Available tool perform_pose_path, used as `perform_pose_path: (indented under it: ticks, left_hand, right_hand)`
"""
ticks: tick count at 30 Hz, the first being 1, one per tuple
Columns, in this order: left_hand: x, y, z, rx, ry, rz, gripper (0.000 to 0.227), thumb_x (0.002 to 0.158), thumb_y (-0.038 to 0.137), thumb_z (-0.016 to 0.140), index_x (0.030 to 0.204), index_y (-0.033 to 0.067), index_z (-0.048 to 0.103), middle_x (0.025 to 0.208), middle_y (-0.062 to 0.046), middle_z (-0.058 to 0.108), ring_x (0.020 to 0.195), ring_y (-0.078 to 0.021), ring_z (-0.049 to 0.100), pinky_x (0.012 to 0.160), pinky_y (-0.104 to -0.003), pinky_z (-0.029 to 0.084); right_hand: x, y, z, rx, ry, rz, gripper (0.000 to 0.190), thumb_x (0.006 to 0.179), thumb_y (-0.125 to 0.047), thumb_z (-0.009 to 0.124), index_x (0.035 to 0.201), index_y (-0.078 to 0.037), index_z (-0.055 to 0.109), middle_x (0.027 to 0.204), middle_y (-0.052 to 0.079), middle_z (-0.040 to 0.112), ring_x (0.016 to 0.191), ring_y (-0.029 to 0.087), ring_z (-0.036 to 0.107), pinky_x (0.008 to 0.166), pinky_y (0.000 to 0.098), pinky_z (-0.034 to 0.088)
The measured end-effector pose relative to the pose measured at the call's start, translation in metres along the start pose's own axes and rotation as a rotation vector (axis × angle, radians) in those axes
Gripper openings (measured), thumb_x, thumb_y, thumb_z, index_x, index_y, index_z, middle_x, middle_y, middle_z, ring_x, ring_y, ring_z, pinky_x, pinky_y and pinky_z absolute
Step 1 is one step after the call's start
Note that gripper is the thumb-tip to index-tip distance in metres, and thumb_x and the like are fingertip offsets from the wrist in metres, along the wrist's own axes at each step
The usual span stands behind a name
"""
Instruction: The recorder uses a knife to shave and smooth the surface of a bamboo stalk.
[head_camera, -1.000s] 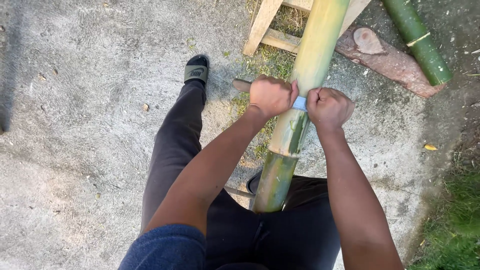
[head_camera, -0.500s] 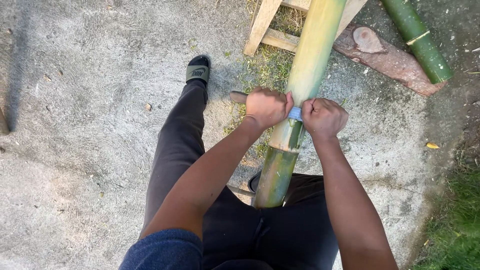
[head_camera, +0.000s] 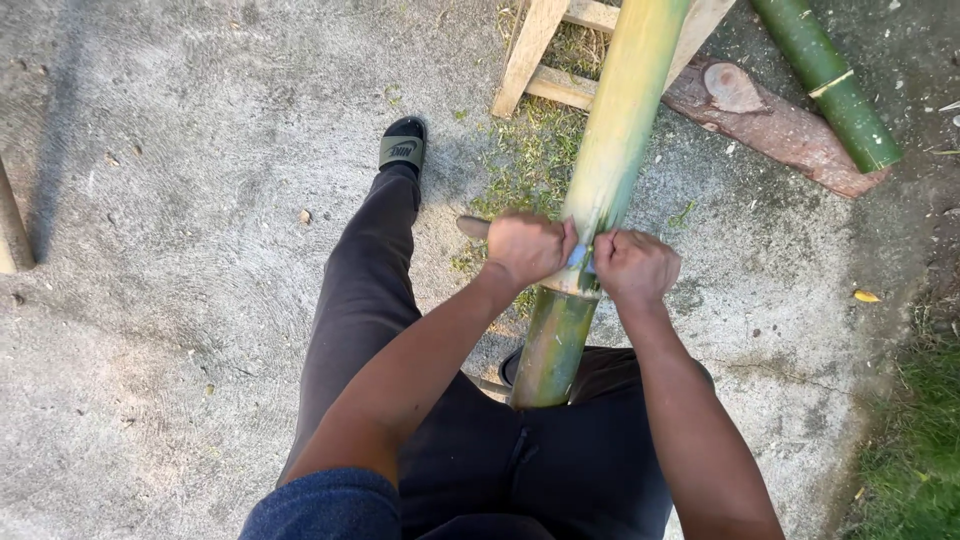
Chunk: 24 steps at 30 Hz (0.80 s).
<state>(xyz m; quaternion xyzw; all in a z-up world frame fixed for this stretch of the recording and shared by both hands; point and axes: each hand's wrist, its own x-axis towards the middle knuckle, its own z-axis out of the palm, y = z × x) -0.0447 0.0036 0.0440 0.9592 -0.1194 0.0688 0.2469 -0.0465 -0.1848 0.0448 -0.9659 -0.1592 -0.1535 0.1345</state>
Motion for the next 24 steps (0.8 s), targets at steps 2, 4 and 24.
perform_pose_path:
  ticks: [2, 4, 24]
  left_hand:
    - [-0.015, 0.004, -0.002, -0.017, 0.043, 0.016, 0.052, 0.097, 0.03, 0.056, 0.048, 0.016, 0.062, 0.049, -0.004, 0.062, 0.042, -0.0245, 0.058, 0.053, -0.042, 0.048]
    - [-0.023, 0.006, 0.0, -0.037, 0.089, 0.031, 0.052, 0.097, 0.029, 0.055, 0.048, 0.016, 0.062, 0.05, -0.003, 0.062, 0.044, -0.0247, 0.059, 0.054, -0.042, 0.048]
    - [0.059, -0.024, 0.037, 0.062, -0.093, -0.041, 0.054, 0.1, 0.035, 0.05, 0.05, 0.0195, 0.063, 0.047, -0.002, 0.062, 0.034, -0.0225, 0.055, 0.039, -0.042, 0.044]
  right_hand:
    - [-0.011, -0.006, -0.007, -0.002, -0.003, 0.005, 0.034, 0.088, -0.012, 0.066, 0.056, -0.01, 0.057, 0.058, 0.008, 0.061, 0.047, 0.024, 0.057, 0.048, 0.0382, 0.046]
    - [-0.015, -0.01, -0.013, -0.006, -0.006, 0.008, 0.034, 0.088, -0.013, 0.066, 0.055, -0.01, 0.057, 0.057, 0.008, 0.061, 0.047, 0.025, 0.058, 0.048, 0.0386, 0.047]
    - [0.061, 0.031, 0.028, -0.019, -0.036, 0.041, 0.038, 0.097, -0.022, 0.064, 0.06, -0.011, 0.063, 0.058, 0.008, 0.062, 0.045, 0.025, 0.057, 0.048, 0.0414, 0.046]
